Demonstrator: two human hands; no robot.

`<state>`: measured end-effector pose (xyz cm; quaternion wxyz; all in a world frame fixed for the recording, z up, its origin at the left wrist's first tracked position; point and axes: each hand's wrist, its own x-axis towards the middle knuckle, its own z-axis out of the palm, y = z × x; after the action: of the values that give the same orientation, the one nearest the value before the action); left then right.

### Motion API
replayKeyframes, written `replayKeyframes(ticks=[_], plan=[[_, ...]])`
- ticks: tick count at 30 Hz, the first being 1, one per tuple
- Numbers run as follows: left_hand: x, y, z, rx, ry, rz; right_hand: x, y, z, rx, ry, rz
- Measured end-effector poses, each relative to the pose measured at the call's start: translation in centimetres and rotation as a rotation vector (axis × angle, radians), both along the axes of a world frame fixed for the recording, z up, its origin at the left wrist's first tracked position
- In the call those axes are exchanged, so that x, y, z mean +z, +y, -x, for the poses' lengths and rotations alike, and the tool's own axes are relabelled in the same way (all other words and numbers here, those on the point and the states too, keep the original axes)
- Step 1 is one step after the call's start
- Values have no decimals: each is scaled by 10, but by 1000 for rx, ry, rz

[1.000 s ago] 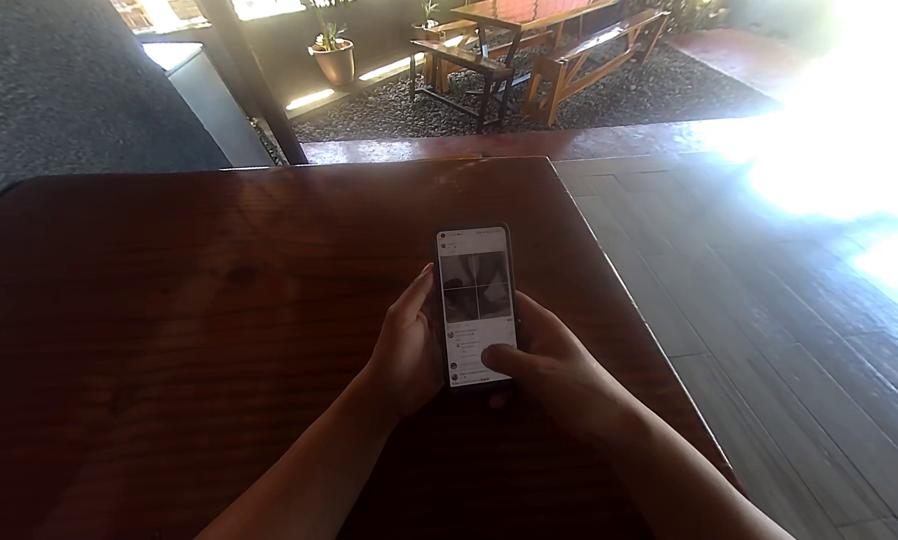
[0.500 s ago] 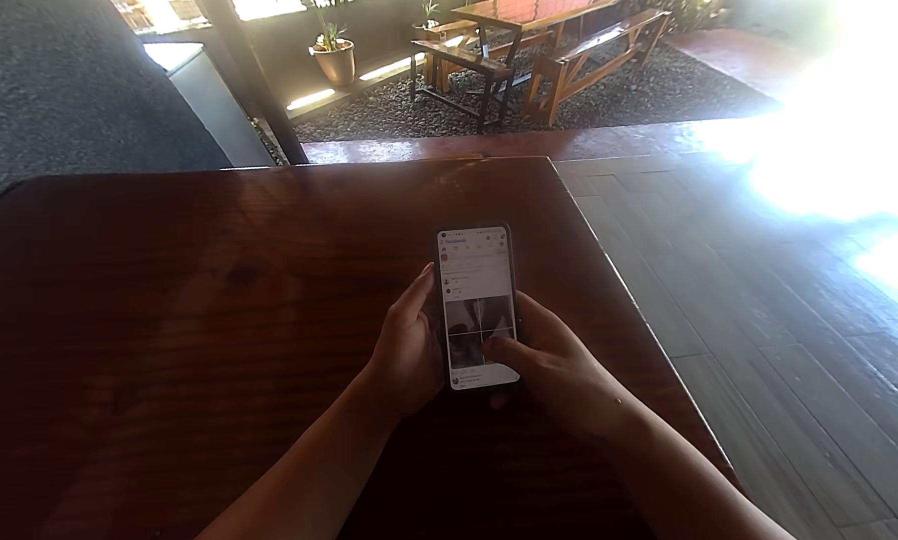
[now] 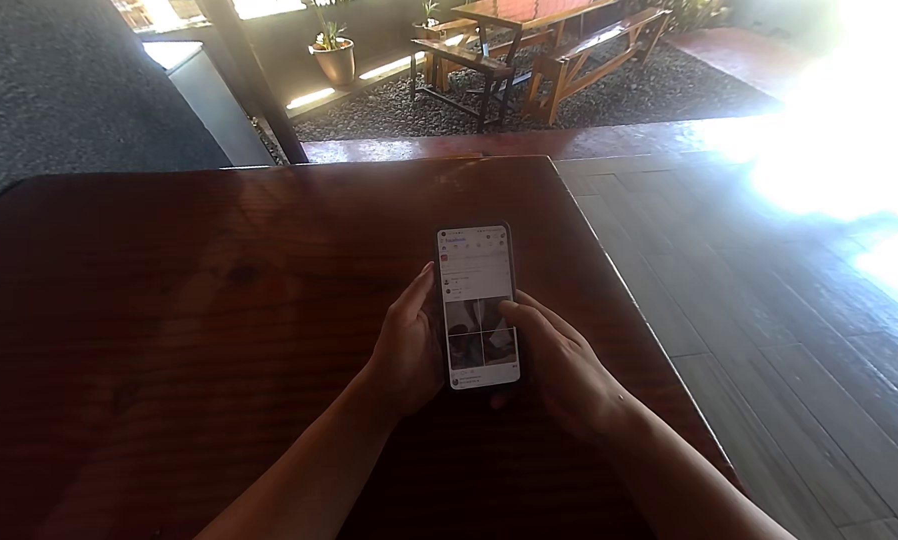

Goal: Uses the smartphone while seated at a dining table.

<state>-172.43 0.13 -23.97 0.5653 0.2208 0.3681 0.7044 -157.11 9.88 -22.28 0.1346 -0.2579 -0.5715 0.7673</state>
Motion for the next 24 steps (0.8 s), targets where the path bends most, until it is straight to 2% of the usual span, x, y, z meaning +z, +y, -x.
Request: replayKeyframes(ticks=[24], plan=[[0,-1,0,0,-8,11,2,-1,1,-8,-7,12]])
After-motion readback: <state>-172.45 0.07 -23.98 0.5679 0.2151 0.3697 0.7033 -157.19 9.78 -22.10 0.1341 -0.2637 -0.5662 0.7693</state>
